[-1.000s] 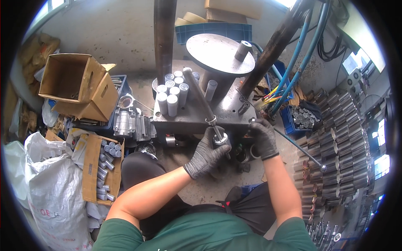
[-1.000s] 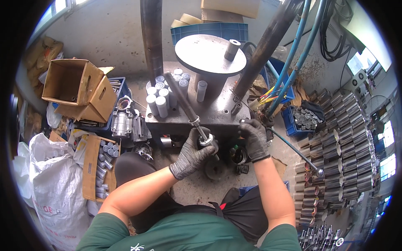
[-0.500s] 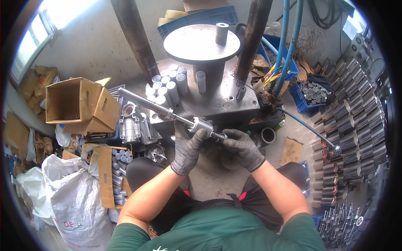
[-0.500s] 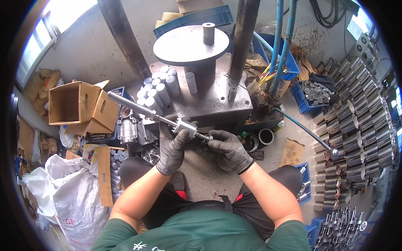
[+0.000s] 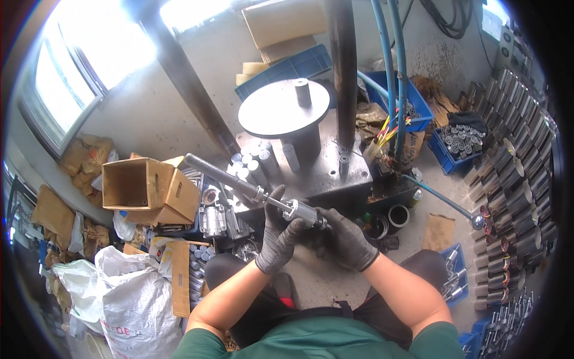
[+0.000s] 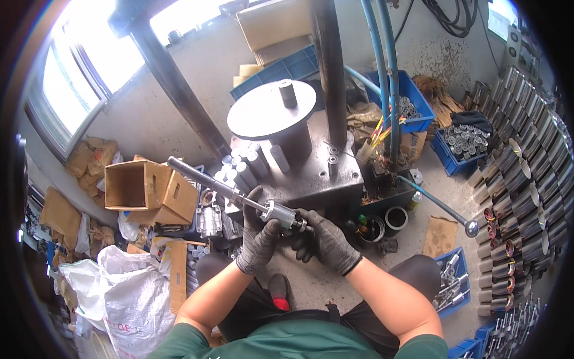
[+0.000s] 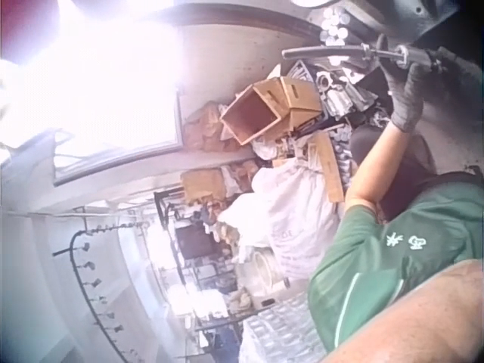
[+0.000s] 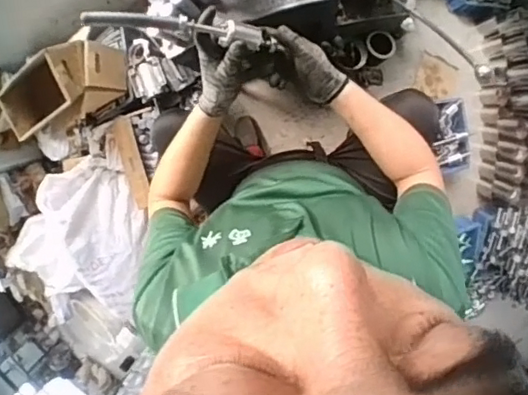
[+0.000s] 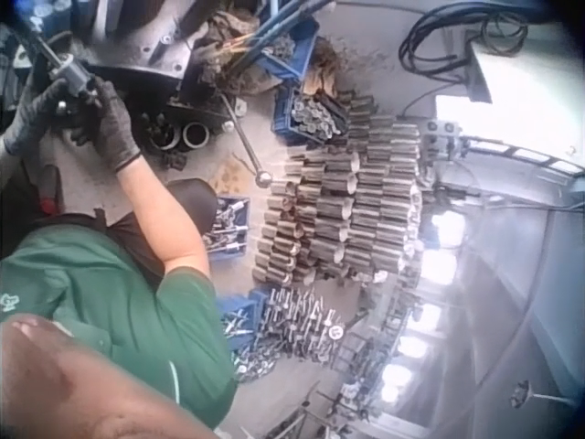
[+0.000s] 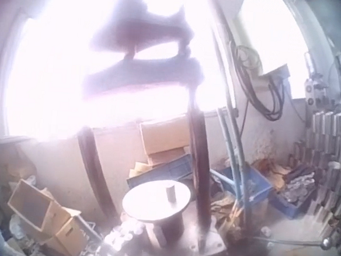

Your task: Assembling metal components using a manual press machine.

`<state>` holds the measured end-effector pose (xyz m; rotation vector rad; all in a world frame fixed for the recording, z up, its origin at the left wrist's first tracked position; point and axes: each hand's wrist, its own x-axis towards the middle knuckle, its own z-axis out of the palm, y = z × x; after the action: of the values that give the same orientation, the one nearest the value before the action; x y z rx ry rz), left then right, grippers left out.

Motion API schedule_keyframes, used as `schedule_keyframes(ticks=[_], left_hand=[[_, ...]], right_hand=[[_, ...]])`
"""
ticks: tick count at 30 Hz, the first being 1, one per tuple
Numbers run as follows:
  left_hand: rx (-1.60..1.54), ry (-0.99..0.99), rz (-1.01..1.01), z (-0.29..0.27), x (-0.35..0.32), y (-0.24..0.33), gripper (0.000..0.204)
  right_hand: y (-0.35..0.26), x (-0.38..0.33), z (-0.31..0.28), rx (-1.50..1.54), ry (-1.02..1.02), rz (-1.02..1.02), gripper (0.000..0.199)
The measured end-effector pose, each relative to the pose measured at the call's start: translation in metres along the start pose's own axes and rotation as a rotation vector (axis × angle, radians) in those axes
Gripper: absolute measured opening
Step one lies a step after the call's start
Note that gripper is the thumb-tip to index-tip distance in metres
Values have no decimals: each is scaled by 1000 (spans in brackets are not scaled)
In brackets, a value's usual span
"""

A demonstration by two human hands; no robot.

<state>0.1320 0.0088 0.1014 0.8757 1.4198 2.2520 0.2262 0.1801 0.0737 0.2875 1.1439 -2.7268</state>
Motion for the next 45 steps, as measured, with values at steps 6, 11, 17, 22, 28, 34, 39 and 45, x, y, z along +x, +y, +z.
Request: schedule_keyframes(ticks=[6, 11, 17, 22, 28, 34, 39, 45], left_hand=[[84, -17, 236, 17, 108, 62, 94], [144, 78, 438, 26, 235, 96, 57], [239, 89, 274, 27, 324, 97, 52], [450, 112, 173, 25, 349, 88, 47], [584, 116, 165, 24, 361, 84, 44], [821, 124, 149, 20, 363, 80, 27], [820, 140, 117, 23, 359, 84, 23], [955, 182, 133, 29, 356, 91, 27]], right_hand=[[-12, -7, -9, -260, -110, 76, 75], [-1, -8, -21, -835, -157, -247, 37], [-4, -11, -17, -989, -181, -262, 29], [-15, -16, -12, -1242, -220, -333, 31], [-16, -22, -11, -1406, -245, -386, 31], [-23, -31, -7, -1537, -221, -406, 36], [-42, -50, 7, -1760, -84, -360, 58], [-110, -101, 16, -1765, 68, -628, 73]])
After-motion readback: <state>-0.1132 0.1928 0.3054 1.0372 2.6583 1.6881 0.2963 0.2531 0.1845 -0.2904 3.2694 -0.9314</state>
